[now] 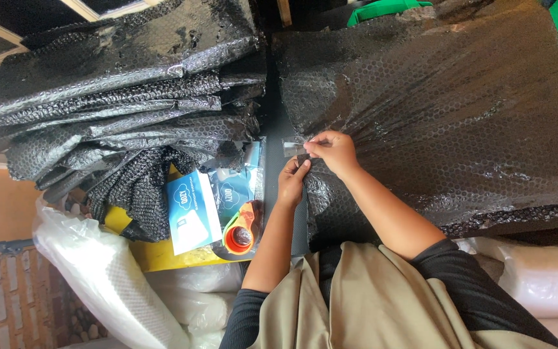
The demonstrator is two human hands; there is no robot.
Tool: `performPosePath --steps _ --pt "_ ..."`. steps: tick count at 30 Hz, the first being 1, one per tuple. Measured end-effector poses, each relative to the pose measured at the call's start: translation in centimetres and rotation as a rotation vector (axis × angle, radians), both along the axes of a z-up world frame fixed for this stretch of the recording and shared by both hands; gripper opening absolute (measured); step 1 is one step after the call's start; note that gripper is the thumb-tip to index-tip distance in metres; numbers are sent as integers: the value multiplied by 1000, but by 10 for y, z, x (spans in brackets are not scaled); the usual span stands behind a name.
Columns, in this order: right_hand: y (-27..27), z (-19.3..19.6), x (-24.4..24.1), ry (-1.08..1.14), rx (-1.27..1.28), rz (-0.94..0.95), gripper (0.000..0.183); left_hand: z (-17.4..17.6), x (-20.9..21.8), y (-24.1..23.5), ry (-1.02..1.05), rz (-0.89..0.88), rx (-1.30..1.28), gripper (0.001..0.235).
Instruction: Wrapping a cushion in black bubble wrap and securing it with tape using a dispenser
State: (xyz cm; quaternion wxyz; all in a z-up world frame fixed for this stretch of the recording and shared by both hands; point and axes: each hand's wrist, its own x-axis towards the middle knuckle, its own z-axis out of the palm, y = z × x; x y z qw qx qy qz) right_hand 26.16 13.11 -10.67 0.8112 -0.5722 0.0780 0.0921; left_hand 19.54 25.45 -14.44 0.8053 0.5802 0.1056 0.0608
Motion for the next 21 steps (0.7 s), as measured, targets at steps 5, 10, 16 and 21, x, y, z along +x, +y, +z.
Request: performPosePath --steps 5,10,16,21 --pt "11 24 -3 -39 -433 -26 18 -64 9 15 6 -25 -9 38" --pt "13 -15 22 -93 -895 38 15 -31 8 19 29 -35 28 39" --pt "13 -3 29 -78 -1061 102 11 -32 19 28 221 -37 -87 38" --pt "10 7 25 -27 -965 135 12 -12 36 36 327 -45 -75 40"
